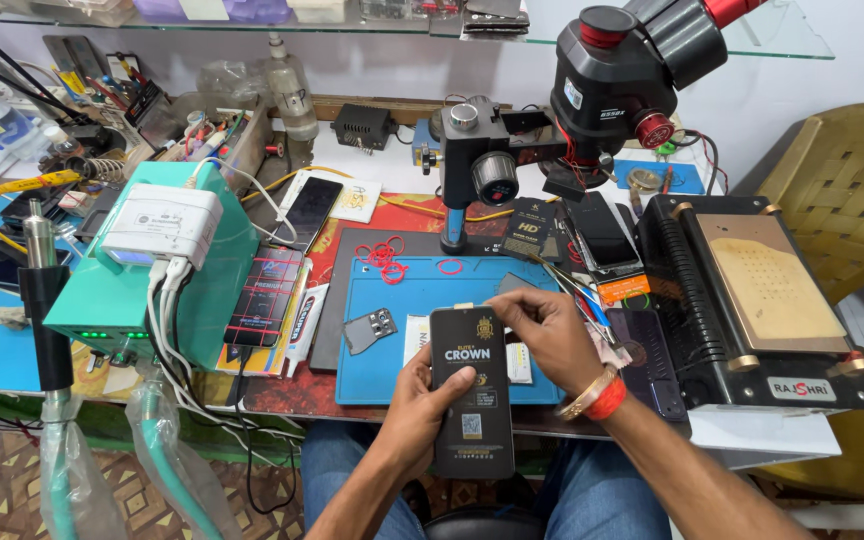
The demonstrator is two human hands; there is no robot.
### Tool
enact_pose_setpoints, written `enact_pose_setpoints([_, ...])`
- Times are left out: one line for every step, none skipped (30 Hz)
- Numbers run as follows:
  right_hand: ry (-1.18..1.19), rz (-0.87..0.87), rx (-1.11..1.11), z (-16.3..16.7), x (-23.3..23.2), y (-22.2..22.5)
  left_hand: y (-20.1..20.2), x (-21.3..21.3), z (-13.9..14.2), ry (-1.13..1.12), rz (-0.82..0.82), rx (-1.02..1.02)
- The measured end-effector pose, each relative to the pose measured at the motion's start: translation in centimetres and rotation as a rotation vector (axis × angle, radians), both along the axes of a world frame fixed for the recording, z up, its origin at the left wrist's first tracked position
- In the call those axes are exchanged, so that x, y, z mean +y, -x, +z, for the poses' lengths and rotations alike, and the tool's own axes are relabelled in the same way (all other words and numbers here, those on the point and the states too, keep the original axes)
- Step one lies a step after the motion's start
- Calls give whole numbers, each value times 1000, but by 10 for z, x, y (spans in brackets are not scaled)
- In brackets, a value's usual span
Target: The person works at a repair bench on a disassembled smartphone, prying at its internal components and handling the battery. They pick up a replacement battery, peel its backing, then use a white adhesive tube to apply adhesive along the phone's frame and around the battery area.
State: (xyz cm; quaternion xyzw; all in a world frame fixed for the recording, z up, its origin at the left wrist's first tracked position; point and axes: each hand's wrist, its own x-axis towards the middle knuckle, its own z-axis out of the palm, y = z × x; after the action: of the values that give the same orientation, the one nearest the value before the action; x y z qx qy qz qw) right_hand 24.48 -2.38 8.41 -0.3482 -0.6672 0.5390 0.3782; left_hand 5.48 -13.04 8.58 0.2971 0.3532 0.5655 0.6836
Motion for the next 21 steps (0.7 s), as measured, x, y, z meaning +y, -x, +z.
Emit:
enact_pose_setpoints([-23, 9, -20, 0, -2, -1, 1, 1, 0, -20, 11, -17])
enact_pose_setpoints([-6, 57, -53, 2, -6, -5, 3, 1, -1, -38, 25, -33])
enact_pose_setpoints([15, 105, -85, 5, -11, -7, 6, 0, -1, -53, 41, -47])
enact_pose_setpoints([34, 131, -97, 7, -15, -8, 7, -1, -1, -42, 38, -50])
enact_pose_setpoints([51, 152, -112, 10, -17, -9, 8, -1, -1, -33, 31, -56])
enact_pose_setpoints([65, 172, -128, 12, -17, -10, 8, -1, -1, -27, 23, -63])
enact_pose_setpoints([78, 124, -97, 14, -15, -8, 6, -1, -1, -27, 16, -49])
enact_pose_setpoints([91, 80, -65, 14, -11, -5, 4, -1, -1, -28, 15, -33])
enact_pose_setpoints([106, 40, -33, 14, -8, -2, 2, -2, -1, -26, 17, -14])
enact_pose_setpoints([62, 33, -26, 12, -7, 1, 1, -3, 0, -31, 23, -12])
enact_pose_setpoints([15, 21, -18, 11, -6, 3, 0, -3, 0, -40, 25, -9])
enact_pose_setpoints([-36, 47, -37, 10, -6, 1, 0, -3, 1, -51, 21, -8])
enact_pose_setpoints([-87, 71, -55, 9, -7, 0, 1, -1, 1, -42, 20, -27])
enact_pose_setpoints([-138, 146, -96, 8, -9, -5, 5, 0, 1, -31, 26, -42])
enact_pose_setpoints([-185, 219, -137, 7, -11, -7, 9, -1, 2, -16, 31, -56])
enact_pose_setpoints([-200, 225, -114, 5, -11, -8, 9, -2, 1, -11, 21, -65])
enact_pose_setpoints([-217, 227, -94, 3, -10, -10, 10, -3, 0, -8, 8, -77])
enact_pose_setpoints([-239, 231, -75, 1, -8, -11, 9, -3, -1, -11, -3, -88])
enact_pose_setpoints([-175, 159, -80, -1, -4, -10, 6, -2, -2, -16, 2, -82])
enact_pose_setpoints([-107, 92, -81, -4, 0, -6, 3, -3, -4, -16, 10, -73])
enact_pose_setpoints([-41, 21, -85, -7, 3, -1, 0, -3, -5, -19, 15, -66])
